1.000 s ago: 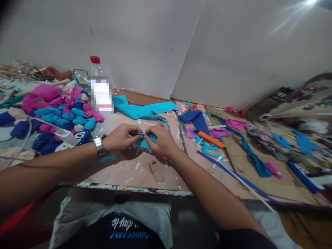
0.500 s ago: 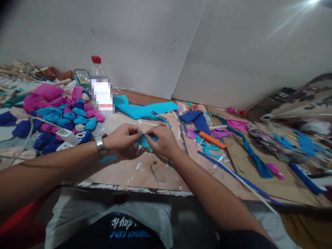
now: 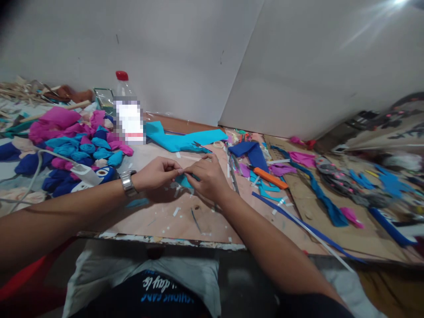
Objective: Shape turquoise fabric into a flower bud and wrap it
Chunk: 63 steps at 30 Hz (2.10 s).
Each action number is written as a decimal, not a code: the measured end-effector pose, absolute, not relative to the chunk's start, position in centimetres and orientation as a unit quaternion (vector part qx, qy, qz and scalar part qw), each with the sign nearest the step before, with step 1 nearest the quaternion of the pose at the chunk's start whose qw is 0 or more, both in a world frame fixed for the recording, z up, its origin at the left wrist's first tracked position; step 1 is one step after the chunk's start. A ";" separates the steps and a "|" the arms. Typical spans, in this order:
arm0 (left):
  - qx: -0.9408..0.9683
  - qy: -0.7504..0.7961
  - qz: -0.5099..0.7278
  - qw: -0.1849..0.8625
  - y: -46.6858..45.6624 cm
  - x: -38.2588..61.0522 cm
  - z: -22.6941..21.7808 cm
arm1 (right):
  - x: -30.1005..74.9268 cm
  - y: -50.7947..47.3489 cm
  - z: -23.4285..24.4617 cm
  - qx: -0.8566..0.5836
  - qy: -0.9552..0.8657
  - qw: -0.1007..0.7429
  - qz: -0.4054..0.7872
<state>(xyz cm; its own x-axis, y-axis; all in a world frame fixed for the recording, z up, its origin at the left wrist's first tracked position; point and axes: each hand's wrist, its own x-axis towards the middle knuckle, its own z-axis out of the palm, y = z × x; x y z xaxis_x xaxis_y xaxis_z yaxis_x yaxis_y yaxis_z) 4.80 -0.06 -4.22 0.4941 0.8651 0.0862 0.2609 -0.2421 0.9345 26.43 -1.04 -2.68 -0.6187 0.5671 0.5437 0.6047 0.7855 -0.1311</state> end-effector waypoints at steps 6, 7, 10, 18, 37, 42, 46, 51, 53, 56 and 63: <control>0.734 0.403 0.307 0.452 0.0 4.6 -4.2 | 26.3 -0.8 -3.1 -0.340 -0.884 0.321 0.017; 0.736 0.403 0.308 0.448 -0.1 4.6 -4.0 | 26.3 -0.8 -3.1 -0.346 -0.883 0.318 0.021; 0.741 0.402 0.314 0.437 -0.3 4.6 -3.5 | 26.3 -0.8 -2.8 -0.351 -0.884 0.308 0.006; 0.705 0.418 0.296 0.491 -0.1 4.8 -3.8 | 26.2 -1.2 -2.4 -0.347 -0.889 0.298 -0.019; 0.823 0.374 0.319 0.285 -0.6 4.5 -3.4 | 25.9 -1.0 -3.1 -0.380 -0.862 0.332 0.041; 0.822 0.379 0.318 0.283 -0.5 4.4 -3.5 | 26.0 -1.0 -3.1 -0.372 -0.866 0.330 0.047; 0.818 0.378 0.323 0.290 -0.5 4.5 -3.3 | 26.0 -1.0 -3.1 -0.369 -0.871 0.321 0.049; 0.834 0.365 0.316 0.266 -0.6 4.5 -3.2 | 26.0 -1.0 -3.0 -0.366 -0.877 0.306 0.051; 0.832 0.369 0.316 0.269 -0.6 4.5 -3.2 | 26.1 -1.0 -3.1 -0.366 -0.875 0.313 0.048; 0.832 0.376 0.300 0.275 -0.5 4.4 -3.3 | 26.2 -0.8 -3.2 -0.367 -0.870 0.325 0.044; 0.826 0.395 0.287 0.282 -0.3 4.6 -3.7 | 26.1 -0.8 -3.3 -0.365 -0.868 0.335 0.038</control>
<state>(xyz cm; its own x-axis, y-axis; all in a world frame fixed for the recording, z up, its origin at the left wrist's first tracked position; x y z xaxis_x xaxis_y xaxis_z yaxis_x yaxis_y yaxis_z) 4.57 -0.28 -3.67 0.5229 0.8147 0.2508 0.4907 -0.5283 0.6929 26.09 -0.82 -3.26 -0.5088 0.6598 0.5530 0.6085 0.7300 -0.3111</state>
